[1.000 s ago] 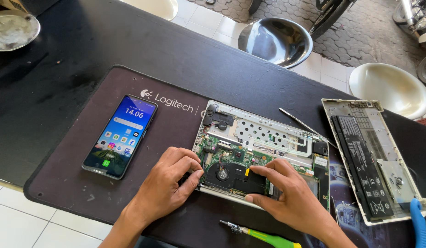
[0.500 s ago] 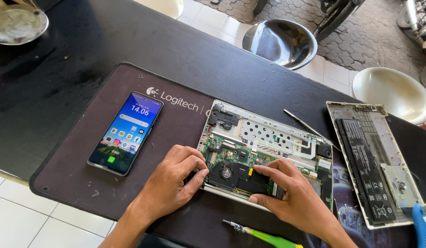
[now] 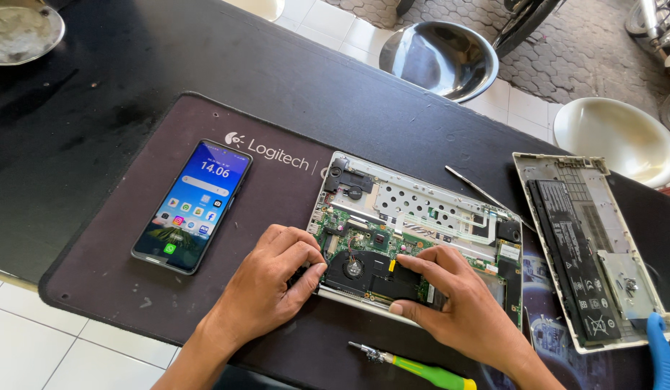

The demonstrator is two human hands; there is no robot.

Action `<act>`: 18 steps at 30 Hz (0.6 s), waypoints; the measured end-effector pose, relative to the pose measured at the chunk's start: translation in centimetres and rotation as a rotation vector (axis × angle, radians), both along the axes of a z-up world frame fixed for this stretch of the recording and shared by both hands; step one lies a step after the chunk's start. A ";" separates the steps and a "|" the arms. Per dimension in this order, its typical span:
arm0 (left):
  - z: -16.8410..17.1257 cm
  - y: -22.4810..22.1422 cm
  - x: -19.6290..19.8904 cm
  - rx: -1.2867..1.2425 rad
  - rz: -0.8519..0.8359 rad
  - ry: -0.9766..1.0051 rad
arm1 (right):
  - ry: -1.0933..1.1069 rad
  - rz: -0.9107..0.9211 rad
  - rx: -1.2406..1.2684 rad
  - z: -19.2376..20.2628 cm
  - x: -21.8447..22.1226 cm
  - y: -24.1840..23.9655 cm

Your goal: The person places a cooling fan into a disassembled laptop chassis and uses a screwdriver to secure it with screws. The person repeatedly tightens screws around the fan and motherboard area.

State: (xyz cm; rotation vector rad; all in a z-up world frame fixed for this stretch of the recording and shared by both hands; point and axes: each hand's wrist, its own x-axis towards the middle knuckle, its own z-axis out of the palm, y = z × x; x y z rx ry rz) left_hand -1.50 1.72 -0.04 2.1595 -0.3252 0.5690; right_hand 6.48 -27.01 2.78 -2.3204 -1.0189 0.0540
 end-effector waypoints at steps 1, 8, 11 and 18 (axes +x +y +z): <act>0.0 0.0 0.0 -0.001 -0.003 0.001 | 0.001 -0.003 -0.001 0.0 -0.1 0.0; 0.2 0.0 -0.1 0.012 0.001 0.004 | -0.031 0.015 0.010 0.1 -0.3 0.2; 0.1 -0.1 -0.1 0.013 0.003 0.008 | -0.040 0.016 0.009 0.2 -0.4 0.2; -0.1 -0.1 0.0 0.029 -0.007 -0.003 | -0.034 0.012 -0.002 0.4 -0.4 0.0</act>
